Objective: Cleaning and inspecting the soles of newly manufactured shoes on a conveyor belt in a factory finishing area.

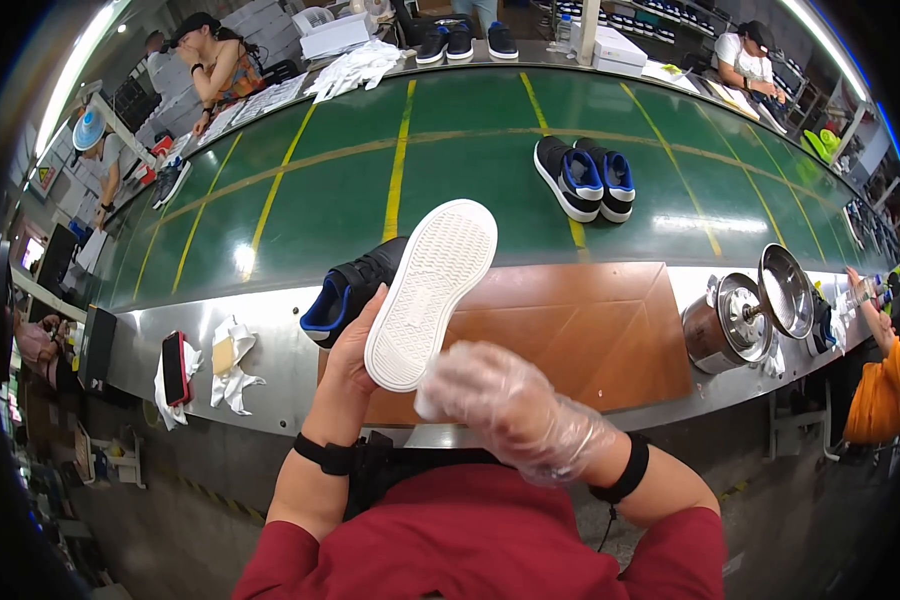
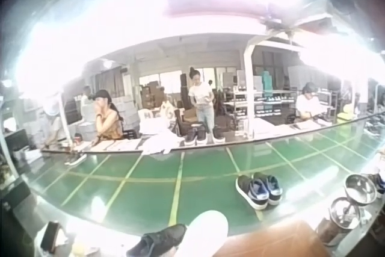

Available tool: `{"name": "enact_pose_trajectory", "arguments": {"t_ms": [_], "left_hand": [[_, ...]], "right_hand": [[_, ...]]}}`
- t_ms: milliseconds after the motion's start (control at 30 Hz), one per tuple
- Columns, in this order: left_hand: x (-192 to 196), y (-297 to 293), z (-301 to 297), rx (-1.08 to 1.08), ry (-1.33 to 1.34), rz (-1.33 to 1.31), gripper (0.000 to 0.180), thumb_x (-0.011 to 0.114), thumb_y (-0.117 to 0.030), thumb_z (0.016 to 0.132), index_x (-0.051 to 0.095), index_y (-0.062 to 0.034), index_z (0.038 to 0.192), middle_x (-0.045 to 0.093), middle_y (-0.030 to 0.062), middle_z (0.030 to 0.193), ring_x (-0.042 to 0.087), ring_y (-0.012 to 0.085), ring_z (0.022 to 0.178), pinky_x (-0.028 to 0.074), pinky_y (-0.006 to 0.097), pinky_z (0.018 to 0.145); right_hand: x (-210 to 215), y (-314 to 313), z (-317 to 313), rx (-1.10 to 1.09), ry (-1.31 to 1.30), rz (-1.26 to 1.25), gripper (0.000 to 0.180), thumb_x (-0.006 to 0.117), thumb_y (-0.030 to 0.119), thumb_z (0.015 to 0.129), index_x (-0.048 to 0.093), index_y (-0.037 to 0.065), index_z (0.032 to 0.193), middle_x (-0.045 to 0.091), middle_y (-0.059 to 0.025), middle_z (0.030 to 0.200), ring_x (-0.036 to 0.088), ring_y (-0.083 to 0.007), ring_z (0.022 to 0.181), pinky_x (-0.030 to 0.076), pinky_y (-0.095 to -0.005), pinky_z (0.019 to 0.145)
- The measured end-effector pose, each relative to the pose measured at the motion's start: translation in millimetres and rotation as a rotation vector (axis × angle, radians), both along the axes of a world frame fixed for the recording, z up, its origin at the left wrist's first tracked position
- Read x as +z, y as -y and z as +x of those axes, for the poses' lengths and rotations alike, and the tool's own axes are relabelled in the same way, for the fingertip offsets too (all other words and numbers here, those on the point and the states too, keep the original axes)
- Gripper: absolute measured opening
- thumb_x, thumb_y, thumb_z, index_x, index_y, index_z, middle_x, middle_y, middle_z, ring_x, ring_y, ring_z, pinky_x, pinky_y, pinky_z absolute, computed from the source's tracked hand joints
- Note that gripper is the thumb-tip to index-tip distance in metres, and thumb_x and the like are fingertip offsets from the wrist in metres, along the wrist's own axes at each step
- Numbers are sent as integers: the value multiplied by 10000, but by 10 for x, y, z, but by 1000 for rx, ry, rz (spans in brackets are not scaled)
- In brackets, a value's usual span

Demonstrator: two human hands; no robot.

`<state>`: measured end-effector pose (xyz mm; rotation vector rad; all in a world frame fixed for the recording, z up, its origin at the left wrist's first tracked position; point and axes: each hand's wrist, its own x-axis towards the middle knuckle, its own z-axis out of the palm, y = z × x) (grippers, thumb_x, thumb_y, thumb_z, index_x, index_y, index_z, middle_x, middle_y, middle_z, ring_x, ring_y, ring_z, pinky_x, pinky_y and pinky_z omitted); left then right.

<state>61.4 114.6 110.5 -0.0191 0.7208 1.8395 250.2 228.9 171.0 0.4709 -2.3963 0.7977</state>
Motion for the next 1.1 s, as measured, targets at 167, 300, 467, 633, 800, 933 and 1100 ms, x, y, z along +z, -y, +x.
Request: {"name": "enact_pose_trajectory", "arguments": {"t_ms": [167, 300, 467, 633, 800, 933, 1100], "left_hand": [[107, -40, 122, -52, -142, 91, 386, 532, -276, 950, 545, 21, 1197, 627, 150, 1122, 646, 214, 952, 557, 353, 790], [169, -55, 65, -145, 114, 89, 430, 546, -303, 939, 538, 31, 1210, 640, 160, 1101, 660, 228, 926, 566, 361, 777], [118, 42, -16, -52, 129, 153, 428, 533, -300, 945, 539, 39, 1206, 647, 167, 1086, 665, 237, 934, 572, 357, 783], [143, 49, 7, -68, 145, 217, 420, 521, -288, 951, 534, 40, 1213, 641, 170, 1101, 663, 238, 947, 573, 358, 793], [145, 72, 15, -69, 154, 251, 417, 521, -279, 952, 526, 41, 1220, 635, 178, 1108, 659, 247, 962, 573, 373, 802], [121, 90, 8, -67, 169, 264, 419, 524, -273, 950, 517, 41, 1228, 632, 181, 1113, 659, 250, 960, 573, 378, 805], [42, 77, -3, -29, 170, 274, 421, 514, -282, 955, 516, 37, 1229, 636, 173, 1105, 664, 245, 943, 575, 373, 796]], "right_hand": [[316, 0, -479, -88, -32, -13, 415, 614, -14, 644, 601, 45, 1054, 585, -112, 1035, 570, -292, 954, 476, -385, 802], [62, 256, -388, 128, -12, 210, 368, 586, 32, 670, 591, -6, 1036, 562, -118, 1108, 561, -280, 1024, 472, -386, 874], [-154, 93, 118, 83, 245, 295, 326, 572, 76, 732, 607, 12, 1049, 565, -123, 1165, 542, -277, 1060, 458, -350, 922], [-137, -49, 283, -153, 206, 122, 374, 621, -11, 673, 622, 36, 1043, 589, -130, 1148, 568, -309, 1064, 460, -393, 936], [-72, -98, 198, -261, 2, 12, 414, 634, -78, 632, 628, 25, 1034, 631, -134, 1059, 617, -304, 984, 485, -407, 894], [-125, -79, 174, -273, -28, 6, 427, 623, -91, 633, 624, 17, 1046, 633, -128, 1058, 623, -304, 980, 490, -402, 881], [26, 52, 98, -230, -40, 26, 455, 646, -54, 628, 619, 29, 1075, 627, -122, 1071, 606, -315, 997, 495, -402, 884]]}}
